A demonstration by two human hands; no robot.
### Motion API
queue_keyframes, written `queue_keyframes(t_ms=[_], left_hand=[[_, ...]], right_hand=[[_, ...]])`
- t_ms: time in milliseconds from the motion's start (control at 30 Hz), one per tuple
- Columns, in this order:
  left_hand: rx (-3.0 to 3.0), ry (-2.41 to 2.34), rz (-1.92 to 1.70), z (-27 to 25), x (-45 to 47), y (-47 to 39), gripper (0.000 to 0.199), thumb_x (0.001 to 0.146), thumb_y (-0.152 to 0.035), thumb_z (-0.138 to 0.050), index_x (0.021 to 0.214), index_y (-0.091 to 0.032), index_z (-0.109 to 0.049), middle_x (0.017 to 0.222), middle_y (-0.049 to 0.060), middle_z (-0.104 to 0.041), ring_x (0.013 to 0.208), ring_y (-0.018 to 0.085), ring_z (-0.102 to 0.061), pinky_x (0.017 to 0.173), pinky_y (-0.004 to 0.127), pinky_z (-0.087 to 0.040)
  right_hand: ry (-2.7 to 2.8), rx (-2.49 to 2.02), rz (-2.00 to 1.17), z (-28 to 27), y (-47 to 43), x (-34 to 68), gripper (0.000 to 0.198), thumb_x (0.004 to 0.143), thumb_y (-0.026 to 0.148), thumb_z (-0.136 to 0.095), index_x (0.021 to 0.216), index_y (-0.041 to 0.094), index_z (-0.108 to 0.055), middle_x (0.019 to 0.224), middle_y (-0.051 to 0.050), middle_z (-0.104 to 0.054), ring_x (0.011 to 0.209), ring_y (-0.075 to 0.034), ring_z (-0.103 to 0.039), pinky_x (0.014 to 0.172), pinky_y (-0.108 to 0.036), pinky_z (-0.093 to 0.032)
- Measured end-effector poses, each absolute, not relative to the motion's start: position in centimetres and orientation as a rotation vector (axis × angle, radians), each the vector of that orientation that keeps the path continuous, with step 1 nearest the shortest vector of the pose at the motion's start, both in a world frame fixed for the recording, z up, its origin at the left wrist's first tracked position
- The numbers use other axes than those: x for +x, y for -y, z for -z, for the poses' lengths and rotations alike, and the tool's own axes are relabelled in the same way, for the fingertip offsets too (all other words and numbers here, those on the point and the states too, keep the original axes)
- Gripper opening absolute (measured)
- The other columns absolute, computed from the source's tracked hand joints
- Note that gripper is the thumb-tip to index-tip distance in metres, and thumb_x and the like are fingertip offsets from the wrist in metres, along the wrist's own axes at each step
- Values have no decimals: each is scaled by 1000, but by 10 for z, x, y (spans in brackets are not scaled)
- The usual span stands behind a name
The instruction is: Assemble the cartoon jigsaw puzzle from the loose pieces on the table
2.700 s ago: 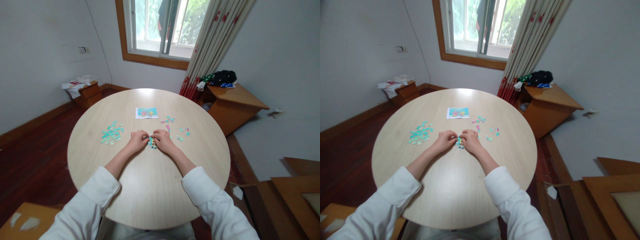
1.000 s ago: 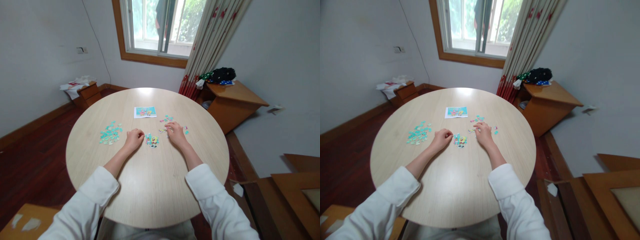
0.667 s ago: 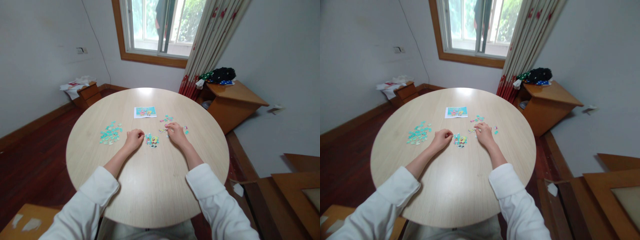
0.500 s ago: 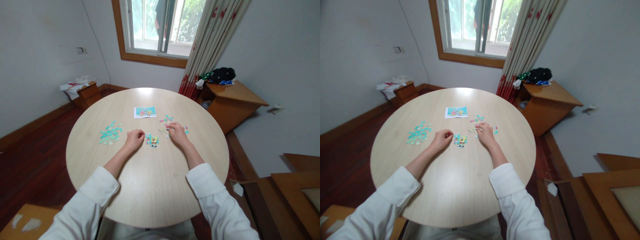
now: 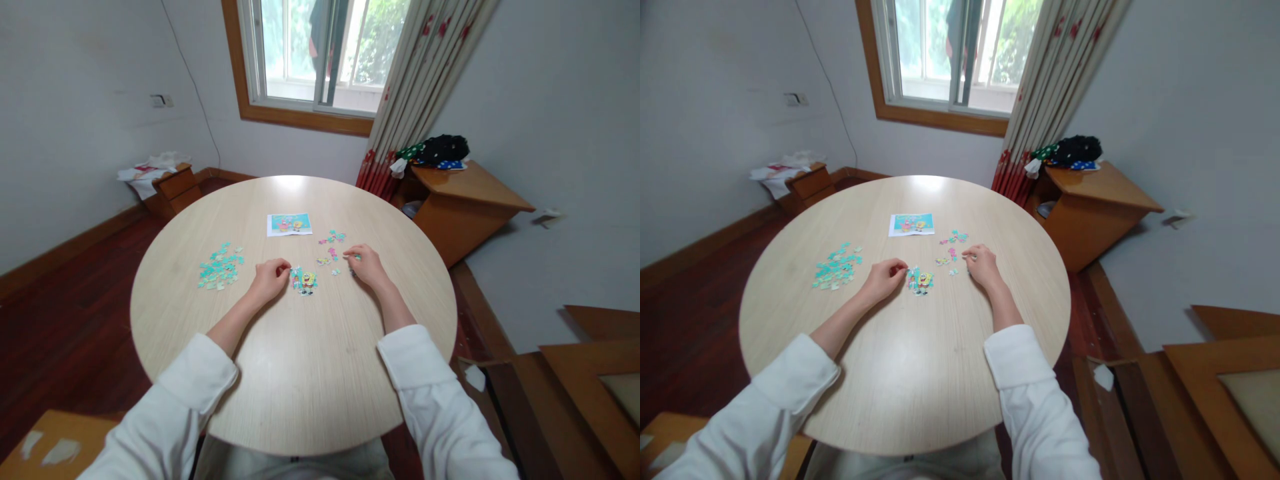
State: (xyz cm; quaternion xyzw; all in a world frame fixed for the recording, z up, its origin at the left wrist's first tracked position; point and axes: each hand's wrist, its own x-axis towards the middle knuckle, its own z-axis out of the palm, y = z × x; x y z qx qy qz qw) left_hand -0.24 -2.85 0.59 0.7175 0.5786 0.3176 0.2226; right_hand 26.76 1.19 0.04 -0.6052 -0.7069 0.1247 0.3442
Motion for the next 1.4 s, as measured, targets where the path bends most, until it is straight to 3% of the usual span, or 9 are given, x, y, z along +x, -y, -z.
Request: queue_keyframes(t_ms=[967, 1233, 1400], left_hand=[[2023, -1562, -859, -1, -3, 26, 22, 75, -21, -49, 82, -17, -69, 73, 3, -68, 68, 16, -59, 71, 30, -45], [2017, -1559, -855, -4, -3, 27, 22, 75, -21, -48, 82, -17, -69, 74, 3, -68, 69, 16, -59, 72, 30, -44], [2021, -1549, -859, -3, -3, 26, 23, 75, -21, -48, 83, -17, -69, 74, 3, -68, 69, 17, -60, 73, 30, -45]], right_hand=[[1660, -1782, -366, -12, -7, 304, 20, 70, 14, -54, 76, 15, -73, 77, -7, -71, 70, -15, -61, 72, -27, -46], [1795, -1607, -711, -16, 0, 294, 19, 69, 24, -60, 79, 13, -71, 71, -5, -68, 65, -14, -58, 62, -25, -44], [1911, -1504, -887, -17, 2, 295, 32, 61, 36, -71, 81, 12, -70, 69, -2, -64, 64, -12, -54, 62, -26, -42]])
